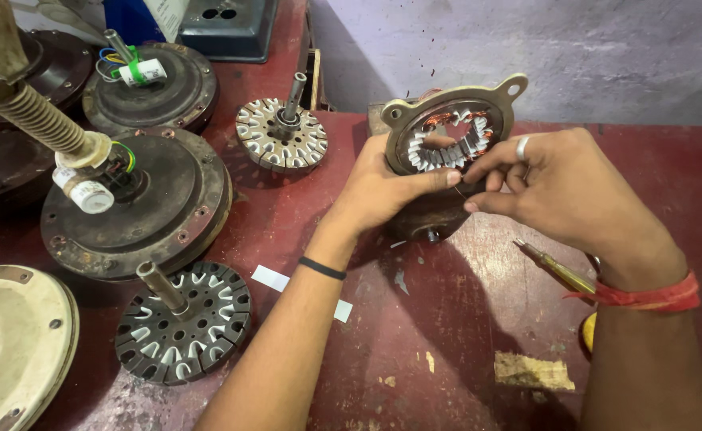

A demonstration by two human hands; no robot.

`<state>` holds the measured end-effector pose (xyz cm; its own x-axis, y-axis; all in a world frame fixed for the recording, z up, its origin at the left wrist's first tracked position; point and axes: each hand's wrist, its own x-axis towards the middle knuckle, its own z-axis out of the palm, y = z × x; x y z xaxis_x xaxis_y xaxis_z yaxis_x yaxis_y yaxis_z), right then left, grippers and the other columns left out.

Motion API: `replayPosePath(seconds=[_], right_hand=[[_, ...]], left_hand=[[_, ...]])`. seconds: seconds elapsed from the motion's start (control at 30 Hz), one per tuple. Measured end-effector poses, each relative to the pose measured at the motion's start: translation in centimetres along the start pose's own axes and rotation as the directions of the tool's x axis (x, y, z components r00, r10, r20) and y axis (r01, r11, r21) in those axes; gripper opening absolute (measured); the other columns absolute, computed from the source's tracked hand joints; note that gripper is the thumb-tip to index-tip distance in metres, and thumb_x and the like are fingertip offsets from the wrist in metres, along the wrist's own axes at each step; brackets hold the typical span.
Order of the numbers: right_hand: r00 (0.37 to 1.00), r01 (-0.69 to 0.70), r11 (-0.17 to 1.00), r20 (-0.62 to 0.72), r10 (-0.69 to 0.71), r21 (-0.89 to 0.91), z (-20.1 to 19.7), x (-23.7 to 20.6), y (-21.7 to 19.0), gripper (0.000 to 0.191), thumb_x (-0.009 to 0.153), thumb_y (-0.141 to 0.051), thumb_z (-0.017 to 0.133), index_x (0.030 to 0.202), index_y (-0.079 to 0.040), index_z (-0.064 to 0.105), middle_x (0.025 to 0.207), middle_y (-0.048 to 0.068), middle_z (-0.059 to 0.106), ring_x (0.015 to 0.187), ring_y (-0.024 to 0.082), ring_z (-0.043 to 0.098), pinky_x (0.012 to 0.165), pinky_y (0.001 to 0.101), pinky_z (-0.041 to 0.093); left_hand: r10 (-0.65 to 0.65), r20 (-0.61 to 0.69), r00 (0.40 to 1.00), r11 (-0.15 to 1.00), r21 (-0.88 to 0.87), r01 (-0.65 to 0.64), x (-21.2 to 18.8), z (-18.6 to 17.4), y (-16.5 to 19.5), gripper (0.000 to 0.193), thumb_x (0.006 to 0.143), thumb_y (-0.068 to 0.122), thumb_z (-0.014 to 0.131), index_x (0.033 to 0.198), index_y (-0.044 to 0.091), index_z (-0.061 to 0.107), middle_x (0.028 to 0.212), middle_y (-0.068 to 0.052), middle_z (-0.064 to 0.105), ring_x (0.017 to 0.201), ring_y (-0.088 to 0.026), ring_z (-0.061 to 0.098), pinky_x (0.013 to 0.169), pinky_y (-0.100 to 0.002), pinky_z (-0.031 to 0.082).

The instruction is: The person winds copper wire around the slots of a motor stator by hand, inserting and adjusting the wire into each slot sequentially. The person uses both hands to guide the wire and occasionally uses a small tool to push the wire into place.

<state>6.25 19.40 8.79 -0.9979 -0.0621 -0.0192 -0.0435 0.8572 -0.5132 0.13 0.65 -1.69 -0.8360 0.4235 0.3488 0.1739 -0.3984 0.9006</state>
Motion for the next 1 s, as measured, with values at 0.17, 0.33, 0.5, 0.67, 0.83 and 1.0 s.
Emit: replayPosePath(seconds=[0.17,0.33,0.5,0.67,0.83,1.0], right_hand=[[1.000,0.007,1.000,-0.026,-0.006,0.019,-0.1,-0.4,-0.7,0.028,0.070,-0.021,0.093,0.095,-0.012,0.083,0.064,0.004,0.071,0.056,0.011,0.057,0.052,0.0284,0.047],[0.995,0.100,0.971,-0.037,-0.094,0.215,-0.3,-0.7,-0.4,0.019,0.077,-0.014,0.083,0.095,-0.009,0.083,0.069,0.005,0.075,0.056,0.009,0.062,0.049,0.0265,0.049],[0.997,0.071,0.989,-0.004,-0.071,0.133,-1.5,-1.4,0.4,0.014,0.079,-0.007,0.079,0.091,-0.001,0.082,0.067,0.010,0.076,0.056,0.015,0.065,0.051,0.0286,0.052],[0.976,0.174,0.982,-0.147,-0.161,0.075,-2.4,-2.0,0.4,0.015,0.082,-0.004,0.078,0.095,0.002,0.079,0.072,0.010,0.076,0.059,0.011,0.068,0.053,0.0244,0.055],[0.896,0.336,0.942,-0.314,-0.314,0.016,-1.5,-2.2,0.0,0.015,0.087,-0.005,0.078,0.102,-0.003,0.079,0.077,0.006,0.075,0.058,0.007,0.064,0.047,0.0207,0.049],[0.815,0.434,0.887,-0.350,-0.462,-0.160,0.4,-0.8,-1.0,0.012,0.089,-0.007,0.083,0.101,-0.008,0.081,0.076,0.004,0.075,0.052,0.008,0.059,0.045,0.0236,0.041]], left_hand=[[0.014,-0.004,1.000,0.999,0.035,-0.014,0.0,0.0,-0.1,0.038,0.083,0.005,0.086,0.118,-0.001,0.072,0.107,-0.007,0.076,0.099,-0.014,0.070,0.090,-0.030,0.060],[0.015,0.009,1.000,1.000,0.025,-0.015,0.1,-0.2,-0.4,0.037,0.085,0.006,0.085,0.119,0.000,0.072,0.109,-0.008,0.075,0.101,-0.014,0.070,0.091,-0.031,0.060],[0.021,0.026,0.999,0.999,0.044,-0.023,0.1,-0.5,-0.5,0.040,0.083,0.008,0.087,0.119,0.000,0.072,0.112,-0.006,0.075,0.103,-0.014,0.070,0.095,-0.031,0.059],[0.013,0.011,1.000,0.996,0.084,-0.014,0.6,-0.3,-0.1,0.041,0.076,0.007,0.089,0.114,0.001,0.074,0.105,-0.005,0.075,0.095,-0.012,0.069,0.089,-0.029,0.058],[-0.004,-0.097,0.995,0.965,0.262,0.029,0.3,0.3,0.6,0.038,0.071,0.006,0.090,0.107,0.002,0.077,0.096,-0.002,0.075,0.088,-0.009,0.068,0.082,-0.026,0.056],[-0.019,-0.085,0.996,0.991,0.132,0.030,0.3,0.7,0.8,0.037,0.069,0.007,0.088,0.104,0.005,0.074,0.092,0.000,0.075,0.086,-0.008,0.069,0.080,-0.026,0.058]])
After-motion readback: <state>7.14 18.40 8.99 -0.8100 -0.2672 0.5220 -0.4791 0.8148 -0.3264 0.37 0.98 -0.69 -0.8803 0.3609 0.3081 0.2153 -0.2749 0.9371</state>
